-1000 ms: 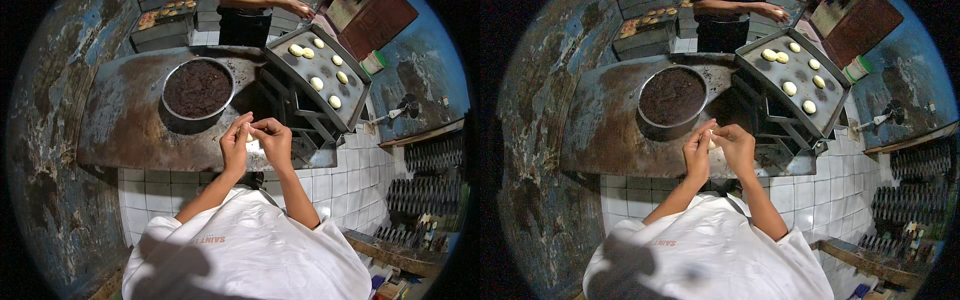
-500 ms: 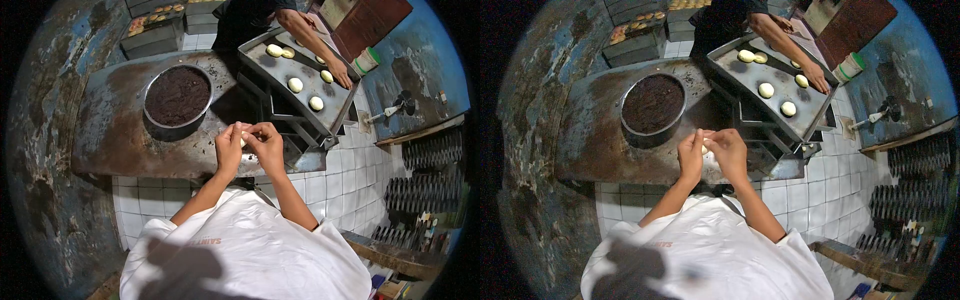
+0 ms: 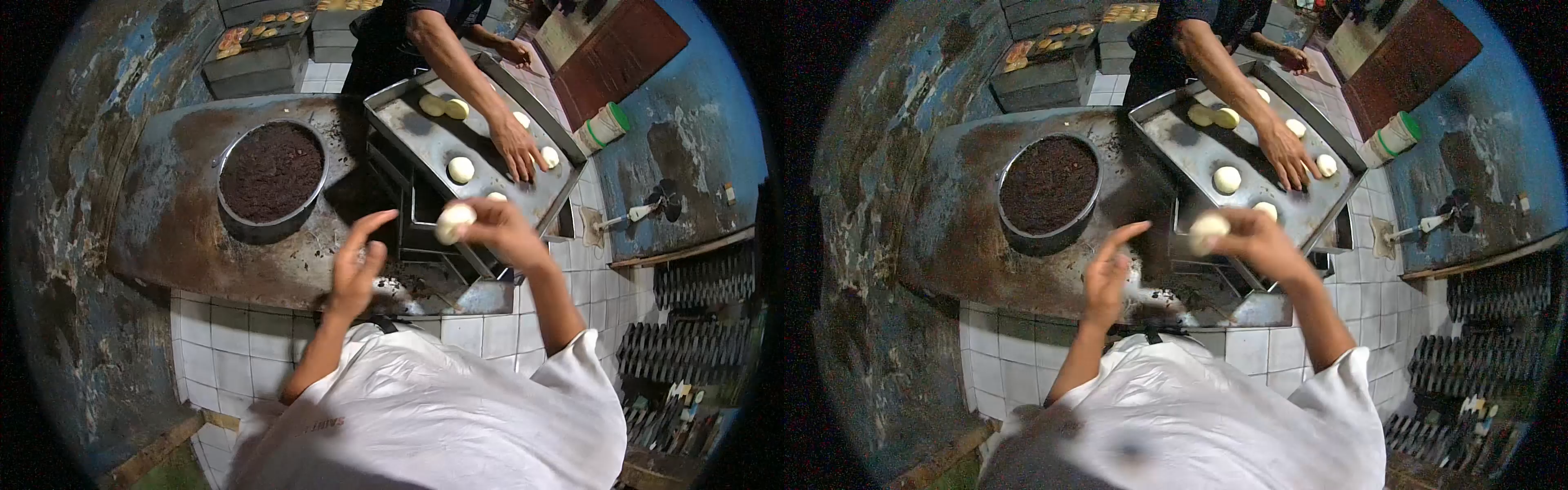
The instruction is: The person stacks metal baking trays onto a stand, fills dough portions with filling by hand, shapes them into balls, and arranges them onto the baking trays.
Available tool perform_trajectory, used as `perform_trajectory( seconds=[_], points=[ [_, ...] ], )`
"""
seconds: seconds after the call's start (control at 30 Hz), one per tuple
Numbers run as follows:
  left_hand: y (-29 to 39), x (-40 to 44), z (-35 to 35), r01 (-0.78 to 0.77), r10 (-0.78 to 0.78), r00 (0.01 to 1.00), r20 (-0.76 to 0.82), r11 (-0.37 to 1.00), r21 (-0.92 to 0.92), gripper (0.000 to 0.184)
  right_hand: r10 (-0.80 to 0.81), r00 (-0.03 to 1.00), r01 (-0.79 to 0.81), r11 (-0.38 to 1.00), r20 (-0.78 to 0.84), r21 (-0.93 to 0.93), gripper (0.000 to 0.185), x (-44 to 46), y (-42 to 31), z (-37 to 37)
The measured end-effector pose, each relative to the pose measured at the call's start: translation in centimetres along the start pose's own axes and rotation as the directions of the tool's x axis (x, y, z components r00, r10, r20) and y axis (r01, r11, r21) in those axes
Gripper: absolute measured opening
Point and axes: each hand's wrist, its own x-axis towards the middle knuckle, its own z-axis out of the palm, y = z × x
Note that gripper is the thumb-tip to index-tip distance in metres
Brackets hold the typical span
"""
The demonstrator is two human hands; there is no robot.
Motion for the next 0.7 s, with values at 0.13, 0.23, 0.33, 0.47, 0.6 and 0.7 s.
perform_trajectory(
  seconds=[0.13, 0.23, 0.33, 0.47, 0.6, 0.7],
  points=[
    [-2.3, -3.2, -6.0, 0.092, -0.082, 0.938, -0.337, 0.996, 0.014, 0.038, -0.282, 0.905, 0.175, 0.93, -0.32, -0.324, 0.042, 3.2, -1.8, -9.2],
    [-3.3, -7.8, -10.4, 0.22, -0.146, 0.791, -0.595, 0.974, 0.053, 0.034, -0.529, 0.747, 0.166, 0.736, -0.403, -0.657, 0.041, 7.1, 0.0, -13.0],
    [-3.4, -11.9, -12.1, 0.248, -0.149, 0.702, -0.696, 0.968, 0.042, 0.031, -0.67, 0.718, 0.139, 0.403, -0.188, -0.905, 0.044, 11.8, 10.5, -16.5],
    [-3.4, -14.8, -12.4, 0.218, -0.122, 0.585, -0.801, 0.976, 0.01, 0.026, -0.554, 0.825, 0.025, 0.224, -0.106, -0.974, 0.039, 12.9, 12.1, -17.3],
    [-5.0, -15.6, -11.5, 0.139, -0.161, 0.575, -0.802, 0.985, -0.099, 0.023, -0.378, 0.857, -0.053, 0.611, -0.35, -0.79, 0.046, 17.9, 5.7, -19.4],
    [-4.6, -13.7, -10.5, 0.211, -0.207, 0.601, -0.772, 0.973, -0.097, 0.021, -0.514, 0.821, -0.133, 0.254, -0.25, -0.958, 0.066, 23.9, 14.9, -20.1]
  ],
)
